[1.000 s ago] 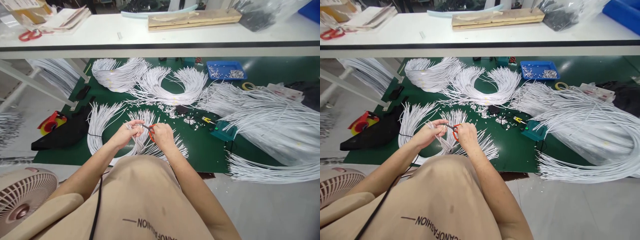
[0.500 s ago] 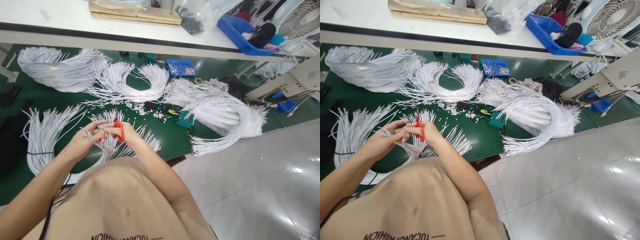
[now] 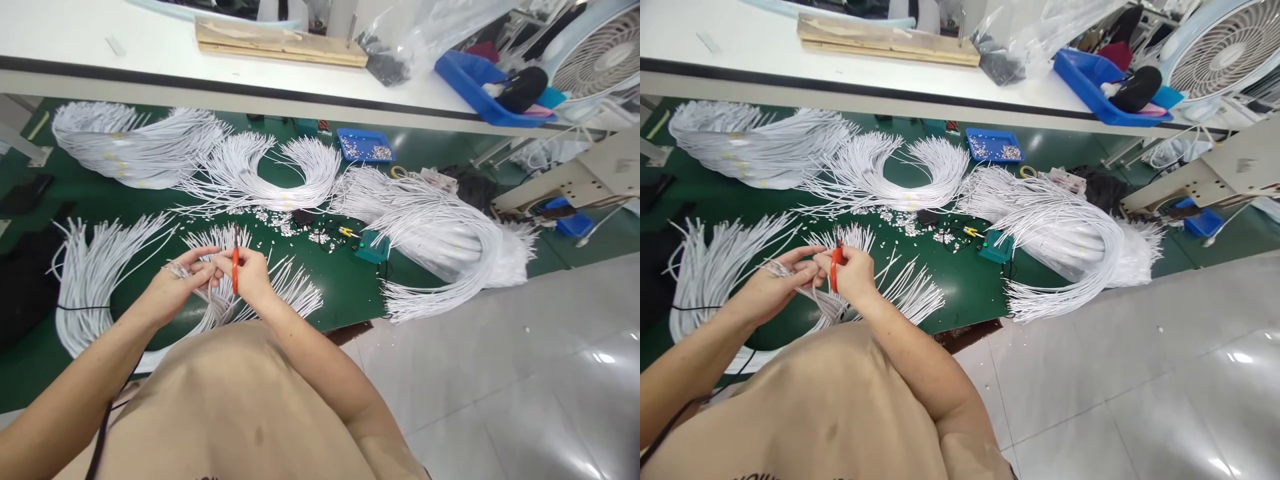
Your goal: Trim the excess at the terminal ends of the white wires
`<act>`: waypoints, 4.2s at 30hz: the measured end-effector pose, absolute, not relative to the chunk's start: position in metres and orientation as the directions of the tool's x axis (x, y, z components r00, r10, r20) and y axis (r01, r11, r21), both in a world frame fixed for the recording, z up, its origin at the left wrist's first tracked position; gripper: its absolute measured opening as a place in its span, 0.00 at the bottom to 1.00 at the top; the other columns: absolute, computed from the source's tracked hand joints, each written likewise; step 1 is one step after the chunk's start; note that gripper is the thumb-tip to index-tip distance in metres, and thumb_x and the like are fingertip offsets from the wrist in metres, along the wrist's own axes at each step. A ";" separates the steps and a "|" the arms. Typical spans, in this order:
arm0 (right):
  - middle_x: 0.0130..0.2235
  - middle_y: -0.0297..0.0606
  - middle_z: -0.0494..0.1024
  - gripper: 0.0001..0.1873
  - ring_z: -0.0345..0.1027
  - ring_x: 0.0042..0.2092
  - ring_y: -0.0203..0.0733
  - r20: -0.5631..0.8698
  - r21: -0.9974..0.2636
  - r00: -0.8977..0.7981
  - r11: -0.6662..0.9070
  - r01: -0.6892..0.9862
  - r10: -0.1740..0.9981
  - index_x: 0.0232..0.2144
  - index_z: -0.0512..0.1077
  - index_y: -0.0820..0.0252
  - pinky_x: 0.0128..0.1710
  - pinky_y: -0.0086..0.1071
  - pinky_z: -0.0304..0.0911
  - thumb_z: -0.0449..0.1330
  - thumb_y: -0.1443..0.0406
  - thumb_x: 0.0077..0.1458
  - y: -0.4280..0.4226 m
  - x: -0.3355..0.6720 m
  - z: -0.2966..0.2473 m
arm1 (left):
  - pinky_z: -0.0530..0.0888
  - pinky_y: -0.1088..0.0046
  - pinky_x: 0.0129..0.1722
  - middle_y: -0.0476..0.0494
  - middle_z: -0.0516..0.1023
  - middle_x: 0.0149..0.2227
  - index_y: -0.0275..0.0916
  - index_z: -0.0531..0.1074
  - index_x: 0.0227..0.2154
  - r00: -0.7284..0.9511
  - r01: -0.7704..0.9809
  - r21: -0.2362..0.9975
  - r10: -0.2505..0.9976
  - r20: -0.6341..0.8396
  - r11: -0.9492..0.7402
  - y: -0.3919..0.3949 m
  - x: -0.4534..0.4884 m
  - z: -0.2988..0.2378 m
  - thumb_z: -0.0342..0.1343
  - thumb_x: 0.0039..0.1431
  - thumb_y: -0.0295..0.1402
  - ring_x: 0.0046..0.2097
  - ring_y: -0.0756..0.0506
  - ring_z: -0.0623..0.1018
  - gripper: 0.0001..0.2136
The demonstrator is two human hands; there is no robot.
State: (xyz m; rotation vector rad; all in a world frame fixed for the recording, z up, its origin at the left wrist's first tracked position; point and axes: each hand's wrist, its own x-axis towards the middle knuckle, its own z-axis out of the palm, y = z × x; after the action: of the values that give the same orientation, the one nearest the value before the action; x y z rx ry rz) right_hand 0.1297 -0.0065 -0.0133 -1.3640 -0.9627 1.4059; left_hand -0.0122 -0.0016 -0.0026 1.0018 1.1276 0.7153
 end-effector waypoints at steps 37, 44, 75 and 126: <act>0.31 0.36 0.71 0.08 0.62 0.33 0.36 0.118 -0.929 -0.094 0.143 0.340 0.989 0.25 0.72 0.59 0.34 0.28 0.57 0.56 0.61 0.48 0.003 0.123 0.012 | 0.70 0.71 0.37 0.45 0.76 0.33 0.36 0.71 0.36 0.245 -0.003 0.967 0.938 -0.247 0.255 0.006 -0.009 -0.007 0.64 0.38 0.30 0.36 0.46 0.75 0.18; 0.25 0.32 0.71 0.13 0.61 0.27 0.34 -0.072 -0.968 0.083 -0.089 0.233 0.994 0.24 0.72 0.60 0.29 0.27 0.55 0.56 0.56 0.46 0.008 0.124 -0.005 | 0.68 0.72 0.35 0.46 0.75 0.31 0.36 0.68 0.40 0.172 -0.021 0.972 0.959 -0.227 0.234 0.002 -0.016 -0.004 0.63 0.43 0.32 0.33 0.48 0.75 0.19; 0.32 0.40 0.75 0.13 0.67 0.36 0.41 -0.035 -0.427 -0.234 0.197 0.882 0.972 0.26 0.72 0.59 0.32 0.31 0.52 0.53 0.58 0.54 0.003 0.147 -0.012 | 0.65 0.74 0.26 0.45 0.75 0.25 0.35 0.72 0.31 0.129 0.149 0.960 0.958 -0.256 0.237 0.004 -0.012 0.002 0.58 0.47 0.40 0.27 0.48 0.73 0.13; 0.35 0.38 0.72 0.12 0.64 0.39 0.37 0.186 -0.917 0.310 0.052 0.395 0.933 0.36 0.71 0.61 0.41 0.31 0.58 0.52 0.61 0.52 0.002 0.135 -0.004 | 0.66 0.79 0.27 0.42 0.75 0.38 0.36 0.71 0.42 0.029 -0.093 0.928 0.933 -0.360 0.361 0.009 -0.020 -0.004 0.64 0.40 0.34 0.35 0.50 0.72 0.22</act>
State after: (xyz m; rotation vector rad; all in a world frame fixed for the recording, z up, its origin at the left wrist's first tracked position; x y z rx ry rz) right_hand 0.1354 0.0023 -0.0040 -1.5329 -1.2634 0.6469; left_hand -0.0199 0.0092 -0.0037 0.8722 1.2835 0.9710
